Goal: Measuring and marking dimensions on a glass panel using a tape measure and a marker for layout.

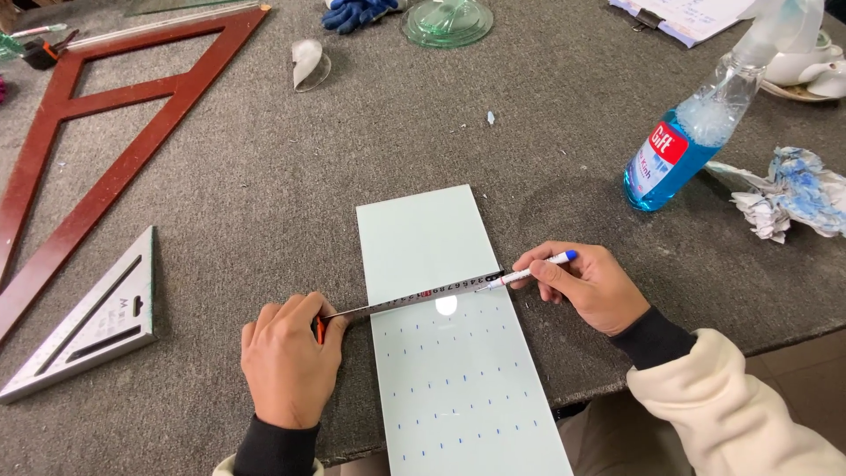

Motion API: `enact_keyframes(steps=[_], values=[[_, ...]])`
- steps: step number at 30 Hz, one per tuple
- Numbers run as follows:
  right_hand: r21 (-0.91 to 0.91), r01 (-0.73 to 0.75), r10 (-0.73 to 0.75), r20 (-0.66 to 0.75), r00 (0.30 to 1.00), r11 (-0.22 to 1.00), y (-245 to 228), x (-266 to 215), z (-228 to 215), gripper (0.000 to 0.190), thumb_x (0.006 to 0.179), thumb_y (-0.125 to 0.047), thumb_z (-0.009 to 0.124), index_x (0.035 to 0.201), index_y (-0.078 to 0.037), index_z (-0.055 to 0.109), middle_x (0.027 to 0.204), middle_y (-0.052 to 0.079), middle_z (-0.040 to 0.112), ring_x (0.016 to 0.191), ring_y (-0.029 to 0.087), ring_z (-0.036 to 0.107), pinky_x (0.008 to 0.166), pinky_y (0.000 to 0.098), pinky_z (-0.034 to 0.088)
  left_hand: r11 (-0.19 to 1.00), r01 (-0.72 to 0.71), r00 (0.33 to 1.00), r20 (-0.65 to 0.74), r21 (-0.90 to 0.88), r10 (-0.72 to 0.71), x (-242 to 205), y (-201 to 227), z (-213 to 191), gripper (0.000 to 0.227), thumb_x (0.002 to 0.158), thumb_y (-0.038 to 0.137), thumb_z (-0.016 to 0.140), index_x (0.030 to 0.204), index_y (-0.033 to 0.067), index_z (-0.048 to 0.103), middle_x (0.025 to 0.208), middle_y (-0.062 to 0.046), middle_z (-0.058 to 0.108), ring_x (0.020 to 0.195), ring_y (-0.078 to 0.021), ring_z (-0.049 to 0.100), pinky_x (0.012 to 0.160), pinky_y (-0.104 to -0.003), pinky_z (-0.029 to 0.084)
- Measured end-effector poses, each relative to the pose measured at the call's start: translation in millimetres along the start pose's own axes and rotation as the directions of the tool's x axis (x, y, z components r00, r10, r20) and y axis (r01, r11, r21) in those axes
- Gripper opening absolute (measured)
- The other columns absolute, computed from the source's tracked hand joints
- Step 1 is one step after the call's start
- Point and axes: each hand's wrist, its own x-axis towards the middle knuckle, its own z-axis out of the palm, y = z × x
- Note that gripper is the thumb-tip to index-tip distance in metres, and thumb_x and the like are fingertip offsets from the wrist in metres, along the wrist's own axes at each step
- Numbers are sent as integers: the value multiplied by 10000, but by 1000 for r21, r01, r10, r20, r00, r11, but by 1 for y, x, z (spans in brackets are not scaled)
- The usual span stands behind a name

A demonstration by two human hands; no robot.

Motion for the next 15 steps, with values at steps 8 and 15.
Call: enact_keyframes(steps=[8,15], values=[[11,6,-6,6,1000,1000,1,0,0,311,1060,-269,664,1084,-35,868,649,73,673,611,130,578,584,274,440,1000,-13,1000,-21,0,13,-1,0,0,270,926,360,839,792,249,632,764,111,679,819,-222,602,812,-407,443],[138,21,-22,8,1000,990,2,2,2,289,1062,-228,652,1093,7,817,933,200,890,629,128,584,589,280,492,1000,0,1000,-12,-9,0,0,2,-1,279,923,367,846,792,248,630,776,124,694,813,-214,598,819,-403,442]])
